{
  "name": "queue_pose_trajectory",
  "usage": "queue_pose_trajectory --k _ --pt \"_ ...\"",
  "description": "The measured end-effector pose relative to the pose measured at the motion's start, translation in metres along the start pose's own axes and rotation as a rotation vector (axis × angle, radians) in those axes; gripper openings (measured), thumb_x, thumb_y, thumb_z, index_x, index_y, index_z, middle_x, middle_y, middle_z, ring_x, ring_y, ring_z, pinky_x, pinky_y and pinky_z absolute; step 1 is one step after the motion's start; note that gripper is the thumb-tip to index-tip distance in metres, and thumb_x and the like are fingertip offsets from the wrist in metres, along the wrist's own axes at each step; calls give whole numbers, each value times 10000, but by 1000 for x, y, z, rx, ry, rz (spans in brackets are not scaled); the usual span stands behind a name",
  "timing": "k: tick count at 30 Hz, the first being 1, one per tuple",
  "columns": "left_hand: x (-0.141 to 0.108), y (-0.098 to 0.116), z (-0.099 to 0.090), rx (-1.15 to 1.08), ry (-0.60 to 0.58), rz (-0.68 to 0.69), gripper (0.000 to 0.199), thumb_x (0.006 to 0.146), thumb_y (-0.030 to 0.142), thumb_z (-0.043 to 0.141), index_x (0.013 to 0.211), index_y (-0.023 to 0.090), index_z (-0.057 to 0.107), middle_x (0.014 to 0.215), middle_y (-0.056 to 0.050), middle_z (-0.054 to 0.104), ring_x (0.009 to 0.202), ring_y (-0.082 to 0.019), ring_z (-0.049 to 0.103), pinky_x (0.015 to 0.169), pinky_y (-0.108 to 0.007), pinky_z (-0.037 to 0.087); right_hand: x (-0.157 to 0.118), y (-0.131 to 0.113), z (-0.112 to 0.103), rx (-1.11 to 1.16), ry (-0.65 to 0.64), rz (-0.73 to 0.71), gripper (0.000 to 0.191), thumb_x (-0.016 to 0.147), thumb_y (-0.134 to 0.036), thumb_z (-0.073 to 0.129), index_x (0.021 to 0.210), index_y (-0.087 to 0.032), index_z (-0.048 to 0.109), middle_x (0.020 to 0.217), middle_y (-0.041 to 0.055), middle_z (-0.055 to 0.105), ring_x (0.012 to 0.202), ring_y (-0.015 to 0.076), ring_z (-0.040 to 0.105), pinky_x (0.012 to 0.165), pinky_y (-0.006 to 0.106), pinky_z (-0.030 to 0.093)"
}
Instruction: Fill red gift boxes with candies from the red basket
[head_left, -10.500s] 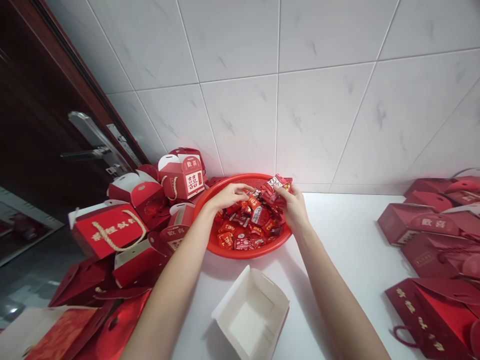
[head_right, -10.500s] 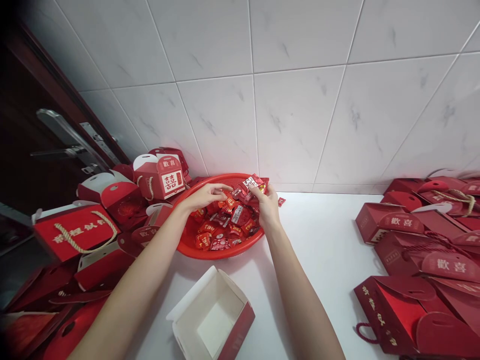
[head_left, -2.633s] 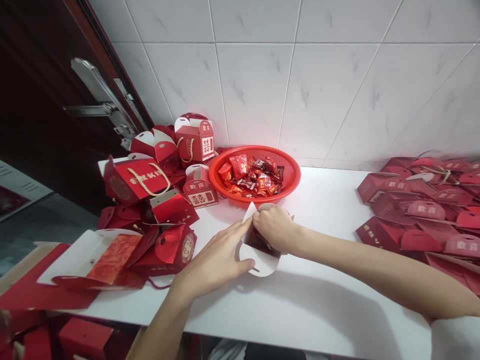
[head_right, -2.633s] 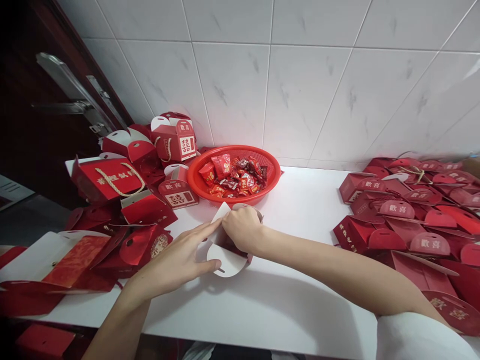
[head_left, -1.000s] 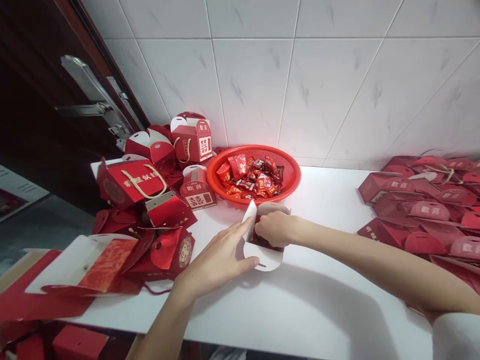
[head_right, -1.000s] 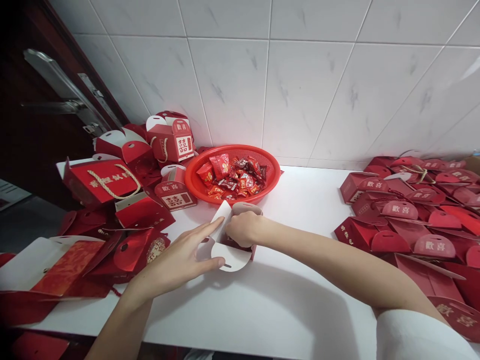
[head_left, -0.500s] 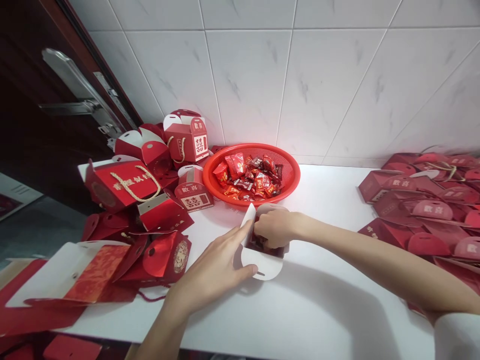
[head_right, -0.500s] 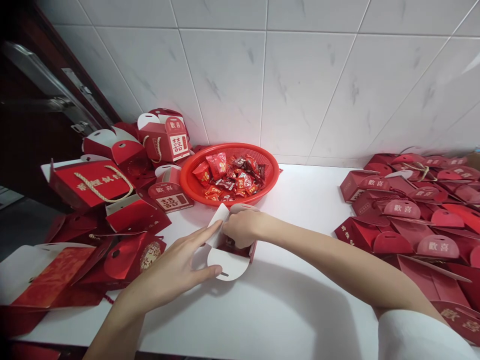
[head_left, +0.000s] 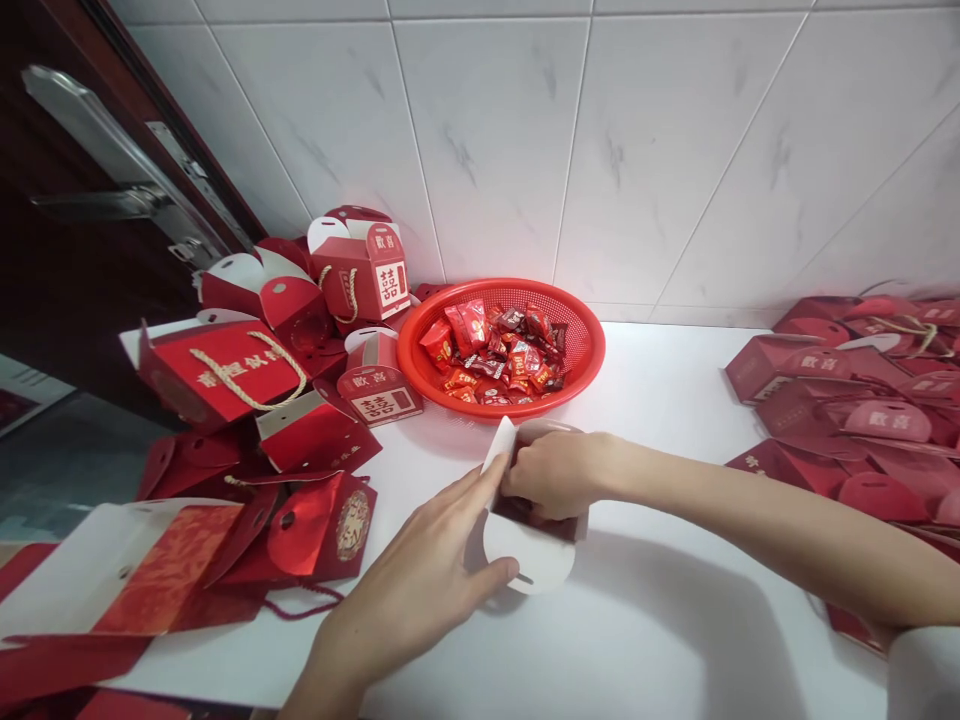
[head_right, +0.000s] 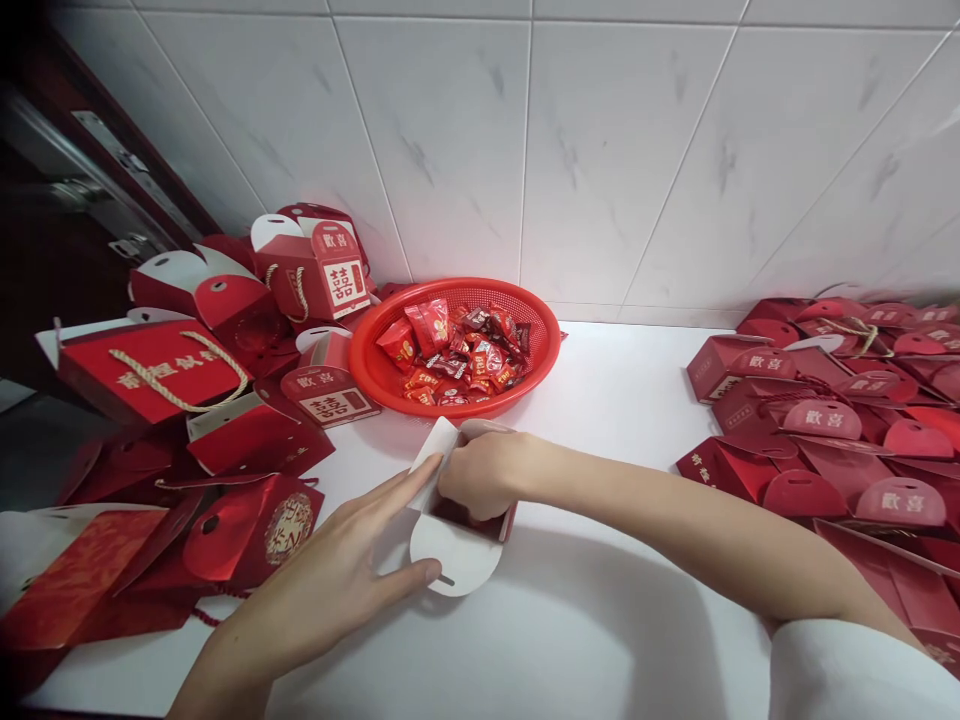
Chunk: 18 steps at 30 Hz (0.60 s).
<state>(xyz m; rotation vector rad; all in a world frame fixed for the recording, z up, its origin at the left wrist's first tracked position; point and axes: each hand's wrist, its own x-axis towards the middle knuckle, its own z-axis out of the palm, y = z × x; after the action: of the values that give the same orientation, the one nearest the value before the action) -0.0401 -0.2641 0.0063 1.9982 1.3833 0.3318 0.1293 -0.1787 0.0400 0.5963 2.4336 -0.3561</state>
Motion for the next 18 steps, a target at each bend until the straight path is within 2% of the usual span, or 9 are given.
queue_pose_trajectory --k 3,7,11,14,18 --pt "-1 -1 0 -10 -4 -8 835 870 332 668 1607 279 279 1615 -65 403 1480 -310 387 1154 -403 426 -9 11 -4 57 16 -130 292 869 -191 669 1158 -178 710 920 54 754 873 207 656 851 330 402" --pt "0 0 0 -9 -3 -25 827 864 318 669 1602 282 296 1583 -73 456 1456 -326 424 1134 -418 444 -15 18 -5 191 14 -217 246 848 -126 651 1071 -210 710 824 -9 720 887 190 595 836 293 351" --pt "2 1 -2 -12 -4 -31 836 846 316 685 1595 292 315 1553 -67 499 1429 -328 462 1107 -407 469 -14 18 -4 233 2 -201 289 851 -118 639 1108 -227 713 810 -13 714 882 191 580 790 284 338" --pt "3 1 -2 -19 3 -21 840 845 313 689 1595 298 313 1558 -62 492 1434 -328 455 1108 -408 468 -15 17 -6 181 51 -180 253 838 -118 642 1058 -207 731 864 19 721 870 200 575 789 296 346" --pt "4 -1 -1 -19 -9 -17 831 859 312 678 1599 296 300 1579 -59 464 1448 -322 436 1124 -411 455 -16 19 -9 208 71 -234 257 819 -78 631 1031 -194 718 864 10 711 862 194 569 764 282 360"
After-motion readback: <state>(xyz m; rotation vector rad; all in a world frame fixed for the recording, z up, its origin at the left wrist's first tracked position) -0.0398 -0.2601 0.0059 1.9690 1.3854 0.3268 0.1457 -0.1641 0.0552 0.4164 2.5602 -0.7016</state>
